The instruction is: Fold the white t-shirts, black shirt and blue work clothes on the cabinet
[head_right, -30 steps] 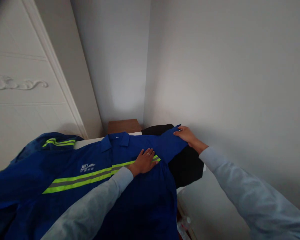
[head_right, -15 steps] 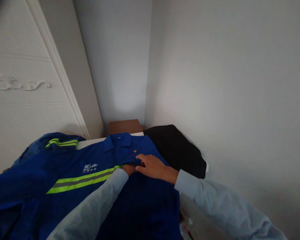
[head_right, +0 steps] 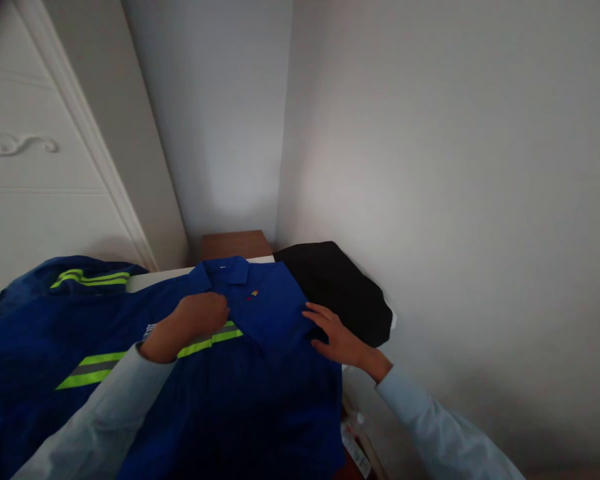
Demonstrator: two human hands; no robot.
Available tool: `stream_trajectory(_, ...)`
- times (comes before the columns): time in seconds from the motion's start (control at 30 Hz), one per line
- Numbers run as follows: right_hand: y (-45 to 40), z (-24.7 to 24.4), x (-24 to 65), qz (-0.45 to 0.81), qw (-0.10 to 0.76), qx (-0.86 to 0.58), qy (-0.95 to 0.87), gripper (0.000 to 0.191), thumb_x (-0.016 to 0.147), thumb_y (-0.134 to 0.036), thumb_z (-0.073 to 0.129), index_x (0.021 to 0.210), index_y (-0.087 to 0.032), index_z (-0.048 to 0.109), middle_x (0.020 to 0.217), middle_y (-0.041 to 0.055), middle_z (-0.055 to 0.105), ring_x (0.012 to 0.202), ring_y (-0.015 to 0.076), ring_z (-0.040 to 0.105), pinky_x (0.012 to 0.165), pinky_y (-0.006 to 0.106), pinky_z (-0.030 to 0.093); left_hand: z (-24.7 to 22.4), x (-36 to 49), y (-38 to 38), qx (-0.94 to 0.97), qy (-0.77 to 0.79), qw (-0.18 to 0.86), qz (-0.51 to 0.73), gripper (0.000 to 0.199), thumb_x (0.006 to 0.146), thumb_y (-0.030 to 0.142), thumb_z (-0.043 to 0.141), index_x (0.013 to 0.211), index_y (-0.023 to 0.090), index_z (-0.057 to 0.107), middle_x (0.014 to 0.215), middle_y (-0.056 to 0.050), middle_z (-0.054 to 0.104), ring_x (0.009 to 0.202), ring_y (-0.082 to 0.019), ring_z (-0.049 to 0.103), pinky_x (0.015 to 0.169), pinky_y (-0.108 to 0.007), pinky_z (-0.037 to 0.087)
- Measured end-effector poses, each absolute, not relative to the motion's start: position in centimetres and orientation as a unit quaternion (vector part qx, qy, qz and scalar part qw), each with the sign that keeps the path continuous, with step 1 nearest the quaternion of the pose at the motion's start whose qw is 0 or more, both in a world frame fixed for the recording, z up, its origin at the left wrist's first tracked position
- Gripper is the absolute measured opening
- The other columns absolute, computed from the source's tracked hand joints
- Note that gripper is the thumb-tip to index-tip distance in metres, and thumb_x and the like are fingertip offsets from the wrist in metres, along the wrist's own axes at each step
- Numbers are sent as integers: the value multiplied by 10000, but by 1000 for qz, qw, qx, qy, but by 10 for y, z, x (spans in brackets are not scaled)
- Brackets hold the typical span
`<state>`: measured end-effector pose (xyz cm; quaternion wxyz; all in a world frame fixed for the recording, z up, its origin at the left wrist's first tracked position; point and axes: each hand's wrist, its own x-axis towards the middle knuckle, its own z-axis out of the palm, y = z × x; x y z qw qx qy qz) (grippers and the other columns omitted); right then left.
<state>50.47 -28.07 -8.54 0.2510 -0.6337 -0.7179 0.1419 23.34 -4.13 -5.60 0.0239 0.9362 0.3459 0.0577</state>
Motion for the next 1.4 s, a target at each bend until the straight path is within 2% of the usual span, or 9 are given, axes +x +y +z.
stream_trajectory(0.13,-271,-91,509,67,272,-640,-715,418,950,-239,577,1366,-250,615,1499,139,507,1393,269,475,1174,521,382,-35,260,-58,932,340,0,124,474,1010,414,344,1115,125,705,1171,-219,695,1182,-376,627,970,-534,501)
stream_trajectory(0.23,-263,-90,512,31,252,-619,-744,347,925,-173,578,1246,-224,701,1416,145,581,1320,271,540,1117,498,454,-56,287,-66,949,280,16,143,540,1011,487,372,1369,136,574,1478,-197,539,1441,-347,412,1147,-501,373)
stream_trajectory(0.3,-262,-92,516,8,241,-608,-757,316,926,-151,564,1178,-227,740,1325,136,646,1245,269,593,1062,487,502,-81,297,-64,953,278,36,111,629,1011,524,366,1466,107,486,1568,-209,433,1506,-358,301,1191,-525,304)
stream_trajectory(0.5,-273,-115,531,-94,277,-583,-758,312,992,-172,500,1188,-239,734,1122,106,749,1016,219,705,874,397,617,-124,292,-52,957,270,48,93,694,1019,589,287,1515,133,451,1598,-179,392,1514,-321,297,1227,-517,228)
stream_trajectory(0.67,-284,-114,535,-101,274,-560,-775,341,969,-126,503,1204,-240,723,1160,95,754,1056,211,714,899,386,622,-119,291,-57,956,280,29,86,695,1026,576,282,1529,121,436,1606,-173,376,1511,-315,307,1230,-501,234)
stream_trajectory(0.87,-281,-74,535,-54,286,-602,-743,344,928,-84,491,1089,-239,753,1069,64,772,992,199,724,902,382,615,-120,292,-58,953,287,34,91,681,1025,566,305,1528,127,441,1603,-168,381,1509,-316,309,1232,-509,235)
stream_trajectory(1.1,-206,-41,479,-16,253,-587,-769,406,979,-257,521,1369,-193,612,1384,122,636,1311,245,563,1136,470,445,-121,291,-58,955,281,19,87,686,1031,554,292,1530,104,428,1602,-181,375,1506,-333,310,1225,-527,247)
stream_trajectory(1.23,-141,-53,462,14,197,-611,-767,514,958,-281,551,1443,-112,530,1499,182,529,1421,273,460,1194,468,366,-125,291,-56,956,275,9,96,657,1031,545,309,1512,123,457,1590,-181,397,1498,-327,331,1221,-529,256)
stream_trajectory(1.4,-100,-87,478,44,126,-664,-736,694,953,-454,574,1502,-51,441,1581,241,396,1492,342,343,1213,500,314,-129,291,-55,955,277,8,102,665,1028,563,301,1490,120,483,1580,-177,422,1498,-322,332,1224,-519,249)
